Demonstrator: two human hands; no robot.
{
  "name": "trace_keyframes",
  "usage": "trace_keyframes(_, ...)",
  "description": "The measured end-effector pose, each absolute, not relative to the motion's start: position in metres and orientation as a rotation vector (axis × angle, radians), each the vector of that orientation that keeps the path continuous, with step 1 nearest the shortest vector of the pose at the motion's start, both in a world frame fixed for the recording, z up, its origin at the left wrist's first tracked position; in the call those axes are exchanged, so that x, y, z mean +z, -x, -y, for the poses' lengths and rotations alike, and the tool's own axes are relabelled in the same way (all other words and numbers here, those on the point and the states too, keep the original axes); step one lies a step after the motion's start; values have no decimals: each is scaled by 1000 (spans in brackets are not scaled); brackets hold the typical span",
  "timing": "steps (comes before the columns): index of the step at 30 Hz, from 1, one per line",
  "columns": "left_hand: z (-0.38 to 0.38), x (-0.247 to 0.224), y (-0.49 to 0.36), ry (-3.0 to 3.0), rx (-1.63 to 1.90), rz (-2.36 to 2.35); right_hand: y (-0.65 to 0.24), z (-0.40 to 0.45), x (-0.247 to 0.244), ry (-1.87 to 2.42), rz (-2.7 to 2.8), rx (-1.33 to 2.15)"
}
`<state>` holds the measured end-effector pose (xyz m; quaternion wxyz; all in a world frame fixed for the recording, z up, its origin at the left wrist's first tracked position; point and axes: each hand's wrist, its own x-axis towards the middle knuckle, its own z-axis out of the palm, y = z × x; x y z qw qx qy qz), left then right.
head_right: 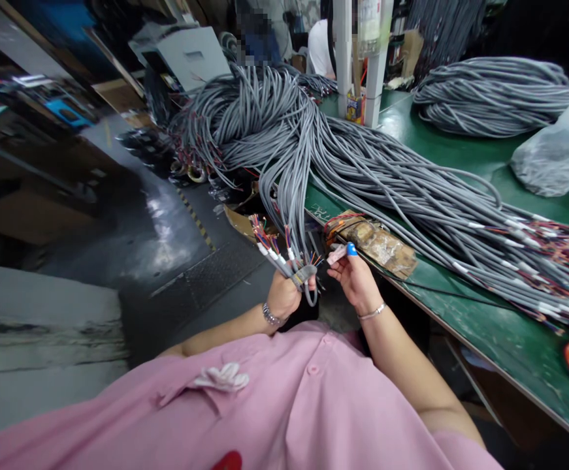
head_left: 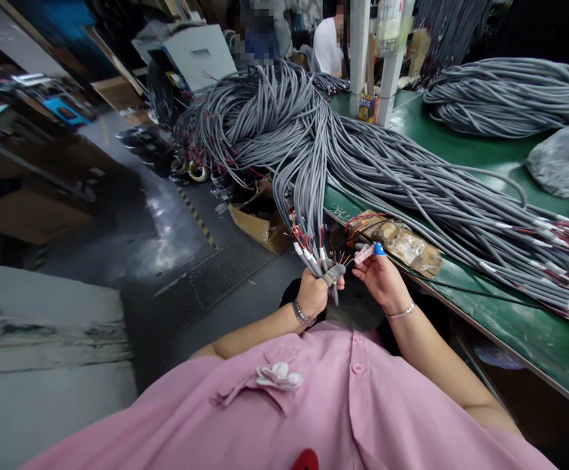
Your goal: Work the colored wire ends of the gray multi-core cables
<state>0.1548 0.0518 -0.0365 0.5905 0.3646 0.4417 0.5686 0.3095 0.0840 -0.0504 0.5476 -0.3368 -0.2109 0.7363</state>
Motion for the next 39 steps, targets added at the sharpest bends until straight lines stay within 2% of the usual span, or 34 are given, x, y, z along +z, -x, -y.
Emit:
trace_keyframes(10,-61,-41,-163,-862,1325,-1032,-305,-81,-48,930,497,1600)
trace_keyframes(39,-63,-45,-172,-895,1252,-1096,-301,-79,-49,803,462,1608)
